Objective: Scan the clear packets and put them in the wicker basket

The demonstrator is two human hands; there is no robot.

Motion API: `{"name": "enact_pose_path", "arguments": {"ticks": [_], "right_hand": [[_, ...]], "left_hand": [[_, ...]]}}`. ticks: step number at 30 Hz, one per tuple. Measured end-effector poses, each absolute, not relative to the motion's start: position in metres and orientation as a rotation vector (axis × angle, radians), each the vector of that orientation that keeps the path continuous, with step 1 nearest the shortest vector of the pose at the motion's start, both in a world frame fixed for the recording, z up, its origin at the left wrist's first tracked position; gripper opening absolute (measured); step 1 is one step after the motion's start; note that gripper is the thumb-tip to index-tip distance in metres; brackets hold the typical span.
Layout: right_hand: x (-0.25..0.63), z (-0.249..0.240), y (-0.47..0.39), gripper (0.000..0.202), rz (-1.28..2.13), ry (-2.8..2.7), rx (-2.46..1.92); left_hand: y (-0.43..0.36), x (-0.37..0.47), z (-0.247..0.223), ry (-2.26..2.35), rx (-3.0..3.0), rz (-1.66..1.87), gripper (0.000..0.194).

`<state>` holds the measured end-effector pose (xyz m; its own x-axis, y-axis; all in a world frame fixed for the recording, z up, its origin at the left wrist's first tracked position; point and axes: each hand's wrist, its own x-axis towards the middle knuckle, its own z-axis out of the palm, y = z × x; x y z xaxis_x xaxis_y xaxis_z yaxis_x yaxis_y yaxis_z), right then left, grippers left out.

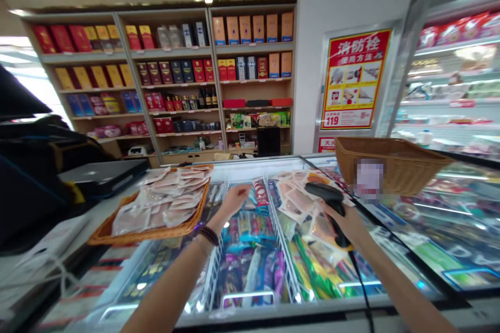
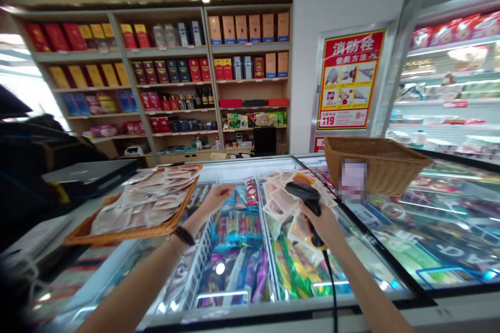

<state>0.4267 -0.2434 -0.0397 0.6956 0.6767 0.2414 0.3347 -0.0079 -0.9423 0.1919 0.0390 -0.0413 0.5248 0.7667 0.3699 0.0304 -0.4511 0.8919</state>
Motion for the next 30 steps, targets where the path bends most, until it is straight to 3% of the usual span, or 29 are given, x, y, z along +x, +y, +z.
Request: {"name": "enact_pose_path", "arguments": {"ticks": [5, 9, 13, 17, 24, 30], "right_hand": [[0.381, -0.027, -0.18, 0.05, 0.443, -0.974, -1.471], [0.344, -0.02, -0.138, 0.05, 0.493, -1.093, -1.4], [0.317, -0.033, -0.115, 0.05, 0.551, -1.124, -1.361], [0.307, -0.052, -0.108, 0.051, 0.588, -1.091, -1.373], [0.313, -0.053, -0.118, 0.052, 0.655, -0.961, -1.348], [0.321, -0.058, -0.121, 0.047, 0.666, -0.954, -1.371]], "left_hand": [[0.066, 0.102, -0.022, 0.797, 1.924, 1.19, 0.019], [0.087, 0.039, -0.01, 1.116, 2.055, 1.3, 0.032], [0.098, -0.002, -0.015, 1.487, 2.319, 1.084, 0.047], [0.102, -0.012, -0.029, 1.466, 2.553, 0.746, 0.045], [0.096, 0.0, -0.026, 1.341, 2.702, 0.487, 0.039], [0.064, 0.0, -0.01, 1.581, 2.652, 0.745, 0.03]]}}
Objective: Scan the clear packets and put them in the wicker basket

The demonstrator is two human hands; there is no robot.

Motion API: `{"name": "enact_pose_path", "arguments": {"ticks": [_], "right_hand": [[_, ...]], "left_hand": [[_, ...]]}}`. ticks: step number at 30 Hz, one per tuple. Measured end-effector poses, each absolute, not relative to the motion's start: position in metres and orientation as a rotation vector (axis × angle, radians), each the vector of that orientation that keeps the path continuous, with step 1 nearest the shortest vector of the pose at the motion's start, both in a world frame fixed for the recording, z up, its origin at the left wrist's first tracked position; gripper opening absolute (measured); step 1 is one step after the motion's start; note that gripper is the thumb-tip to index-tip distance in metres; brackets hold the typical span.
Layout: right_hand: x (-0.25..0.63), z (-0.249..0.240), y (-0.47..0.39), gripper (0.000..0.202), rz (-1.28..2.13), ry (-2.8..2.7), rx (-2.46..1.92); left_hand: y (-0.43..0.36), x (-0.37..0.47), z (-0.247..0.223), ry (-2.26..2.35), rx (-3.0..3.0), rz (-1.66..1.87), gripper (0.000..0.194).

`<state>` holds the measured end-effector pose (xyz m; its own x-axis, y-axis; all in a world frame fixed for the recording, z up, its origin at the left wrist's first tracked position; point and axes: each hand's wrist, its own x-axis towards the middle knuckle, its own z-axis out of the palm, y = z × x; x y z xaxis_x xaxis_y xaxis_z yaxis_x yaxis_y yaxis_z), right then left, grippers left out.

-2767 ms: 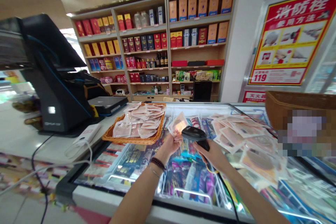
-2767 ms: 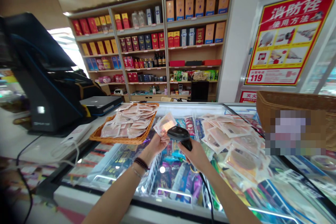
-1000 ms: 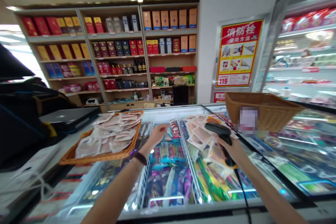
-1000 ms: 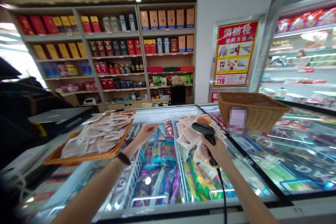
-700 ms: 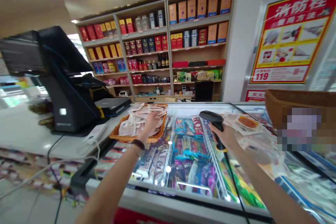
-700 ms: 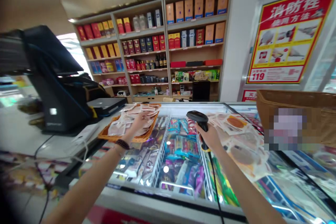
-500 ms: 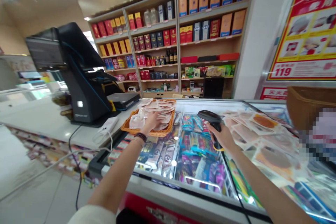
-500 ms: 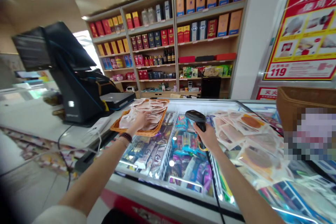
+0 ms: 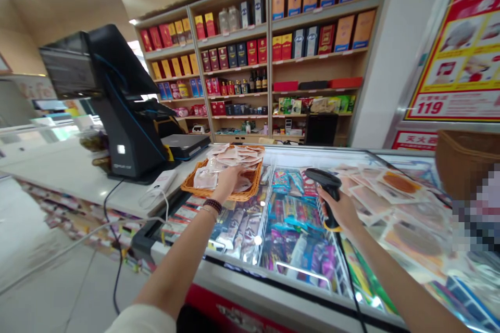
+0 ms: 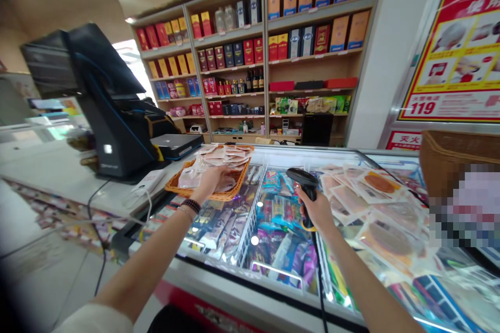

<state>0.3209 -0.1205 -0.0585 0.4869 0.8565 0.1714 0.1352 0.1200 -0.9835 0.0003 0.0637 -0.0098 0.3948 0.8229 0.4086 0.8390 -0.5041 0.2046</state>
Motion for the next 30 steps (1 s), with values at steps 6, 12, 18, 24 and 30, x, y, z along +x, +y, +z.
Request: {"name": "enact_pose_path", "arguments": {"ticks": [6, 12, 18, 24, 30], "right_hand": [[0.324, -0.065, -0.117, 0.047, 0.65, -0.956, -1.359], [0.322, -0.065, -0.119, 0.052, 0.648, -0.941, -1.323], [0.311, -0.053, -0.126, 0.057, 0.598, -0.965, -1.342], [0.31, -0.055, -0.123, 0.056, 0.573, -0.965, -1.346], [0.312, -0.052, -0.128, 0.057, 0.573, -0.983, -1.328]], "left_hand": [[0.035, -0.003, -0.002, -1.745, -2.301, -0.793, 0.038], [0.04, -0.005, -0.007, -1.973, -2.373, -0.98, 0.052], [0.057, -0.023, -0.01, -2.199, -2.388, -1.607, 0.04], [0.041, -0.002, 0.007, -1.654, -2.577, -2.272, 0.052], [0.027, 0.077, 0.011, -1.197, -2.687, -2.782, 0.06]]}}
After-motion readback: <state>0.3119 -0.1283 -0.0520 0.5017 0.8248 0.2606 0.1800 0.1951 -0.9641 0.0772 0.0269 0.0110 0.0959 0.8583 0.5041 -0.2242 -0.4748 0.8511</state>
